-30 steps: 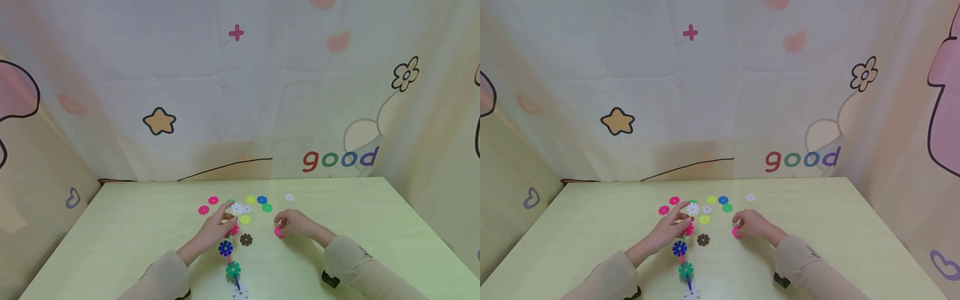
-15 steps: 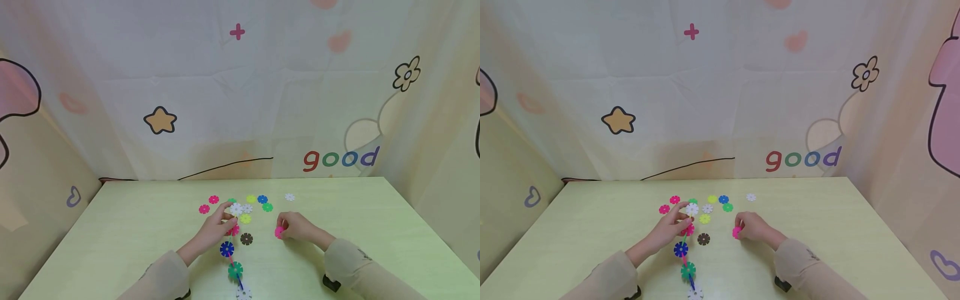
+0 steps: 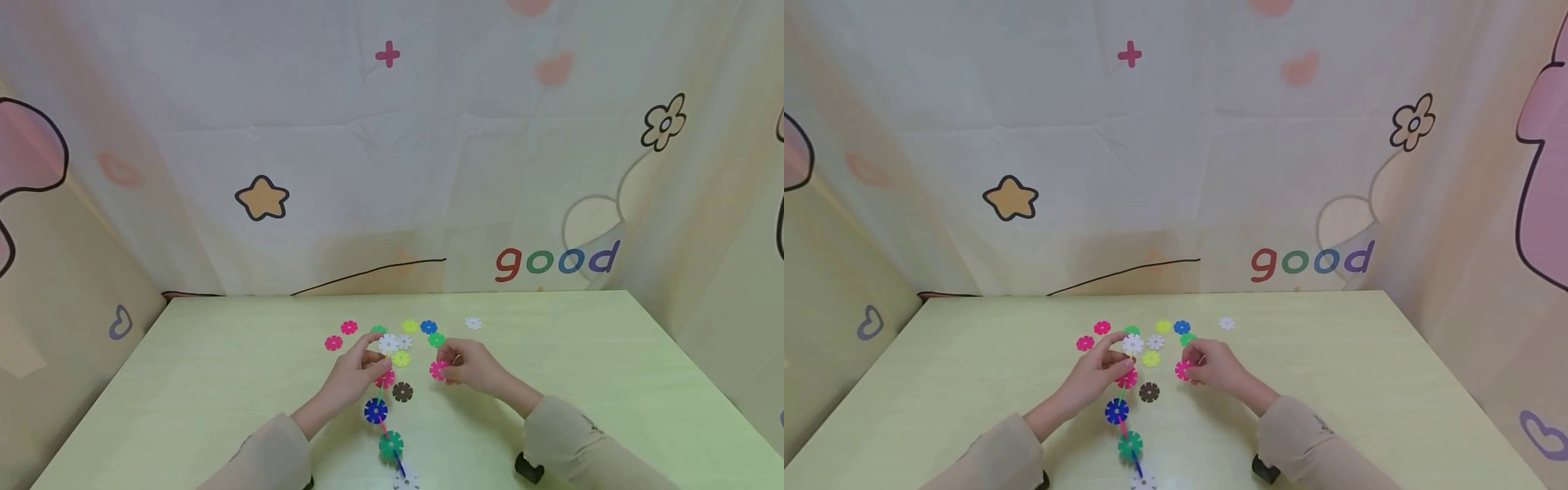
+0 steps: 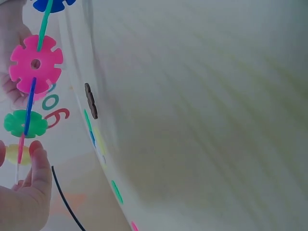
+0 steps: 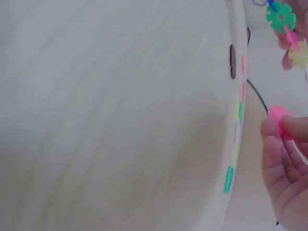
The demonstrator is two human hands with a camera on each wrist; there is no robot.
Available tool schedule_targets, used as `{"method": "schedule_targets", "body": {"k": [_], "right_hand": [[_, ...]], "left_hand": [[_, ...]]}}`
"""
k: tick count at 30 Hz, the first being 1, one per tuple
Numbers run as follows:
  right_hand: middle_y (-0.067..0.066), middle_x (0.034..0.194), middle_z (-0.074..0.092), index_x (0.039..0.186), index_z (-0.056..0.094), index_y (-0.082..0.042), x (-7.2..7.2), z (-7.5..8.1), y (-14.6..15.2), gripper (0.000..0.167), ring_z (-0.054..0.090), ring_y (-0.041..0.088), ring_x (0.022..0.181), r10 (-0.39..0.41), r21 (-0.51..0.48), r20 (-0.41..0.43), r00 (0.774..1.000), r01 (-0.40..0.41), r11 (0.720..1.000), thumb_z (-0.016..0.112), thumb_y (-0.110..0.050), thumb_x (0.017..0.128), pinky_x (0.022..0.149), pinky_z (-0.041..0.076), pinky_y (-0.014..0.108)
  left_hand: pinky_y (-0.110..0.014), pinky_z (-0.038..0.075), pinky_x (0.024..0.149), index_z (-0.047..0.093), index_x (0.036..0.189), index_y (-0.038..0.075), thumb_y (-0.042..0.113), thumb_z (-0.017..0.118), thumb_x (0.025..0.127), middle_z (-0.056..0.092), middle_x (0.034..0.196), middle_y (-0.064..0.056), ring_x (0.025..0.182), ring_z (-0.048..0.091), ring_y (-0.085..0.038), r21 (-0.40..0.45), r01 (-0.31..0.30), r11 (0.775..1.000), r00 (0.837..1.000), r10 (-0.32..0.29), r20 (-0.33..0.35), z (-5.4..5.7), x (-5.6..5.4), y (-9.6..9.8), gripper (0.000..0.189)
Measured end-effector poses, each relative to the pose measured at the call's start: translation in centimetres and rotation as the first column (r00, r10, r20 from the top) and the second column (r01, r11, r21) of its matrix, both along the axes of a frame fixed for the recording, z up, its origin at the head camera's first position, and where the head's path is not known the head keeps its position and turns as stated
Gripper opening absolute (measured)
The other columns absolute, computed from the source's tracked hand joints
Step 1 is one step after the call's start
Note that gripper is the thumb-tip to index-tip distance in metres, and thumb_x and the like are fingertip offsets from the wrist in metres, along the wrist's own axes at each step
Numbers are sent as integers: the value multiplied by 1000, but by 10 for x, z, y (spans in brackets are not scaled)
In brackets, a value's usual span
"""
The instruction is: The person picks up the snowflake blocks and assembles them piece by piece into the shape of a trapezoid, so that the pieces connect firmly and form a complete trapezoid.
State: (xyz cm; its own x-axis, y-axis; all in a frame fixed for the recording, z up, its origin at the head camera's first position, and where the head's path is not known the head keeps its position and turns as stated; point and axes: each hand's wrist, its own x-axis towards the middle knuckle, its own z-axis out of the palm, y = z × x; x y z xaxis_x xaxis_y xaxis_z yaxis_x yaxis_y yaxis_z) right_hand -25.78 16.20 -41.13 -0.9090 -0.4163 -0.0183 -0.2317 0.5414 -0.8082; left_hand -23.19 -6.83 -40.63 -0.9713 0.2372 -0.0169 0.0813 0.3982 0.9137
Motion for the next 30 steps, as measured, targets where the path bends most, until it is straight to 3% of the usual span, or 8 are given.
{"method": "schedule_targets", "body": {"k": [7, 13, 23, 26, 30], "right_hand": [[10, 81, 62, 90, 57, -2, 7, 5, -18, 13, 58, 14, 64, -41, -99, -96, 995, 31, 995, 63, -7, 79, 57, 50, 22], [13, 83, 63, 91, 56, -1, 11, 9, -32, 12, 59, 15, 65, -67, -164, -118, 991, 47, 985, 62, -3, 80, 58, 50, 21], [20, 82, 61, 86, 54, 5, 32, 37, -49, 8, 62, 27, 66, -104, -181, -154, 983, 75, 981, 59, 5, 79, 56, 48, 18], [19, 83, 60, 86, 54, 5, 30, 34, -51, 8, 62, 28, 67, -105, -206, -142, 984, 74, 976, 58, 5, 80, 56, 49, 20], [17, 84, 61, 86, 54, 2, 21, 18, -50, 8, 62, 24, 67, -102, -230, -115, 988, 74, 970, 60, 2, 80, 56, 50, 22]], "left_hand": [[-31, 51, 76, 37, 132, 14, 30, 58, 85, 61, 106, -11, 92, 60, -20, 23, -8, 1000, 1000, 9, -11, -1, 1, 3, 54], [-31, 51, 75, 37, 131, 13, 31, 59, 84, 61, 106, -11, 90, 61, -19, 36, -27, 999, 1000, 27, -4, 0, 3, 6, 55], [-30, 51, 71, 39, 128, 14, 30, 61, 82, 64, 101, -9, 83, 63, -17, 21, -62, 998, 998, 63, -14, -2, 3, 9, 53], [-30, 52, 71, 40, 128, 14, 31, 62, 82, 64, 102, -9, 84, 63, -17, 13, -64, 998, 997, 65, -30, -2, 4, 10, 54], [-30, 52, 71, 41, 127, 14, 31, 62, 82, 65, 102, -10, 86, 64, -19, 9, -63, 998, 997, 64, -54, -1, 7, 11, 53]]}}
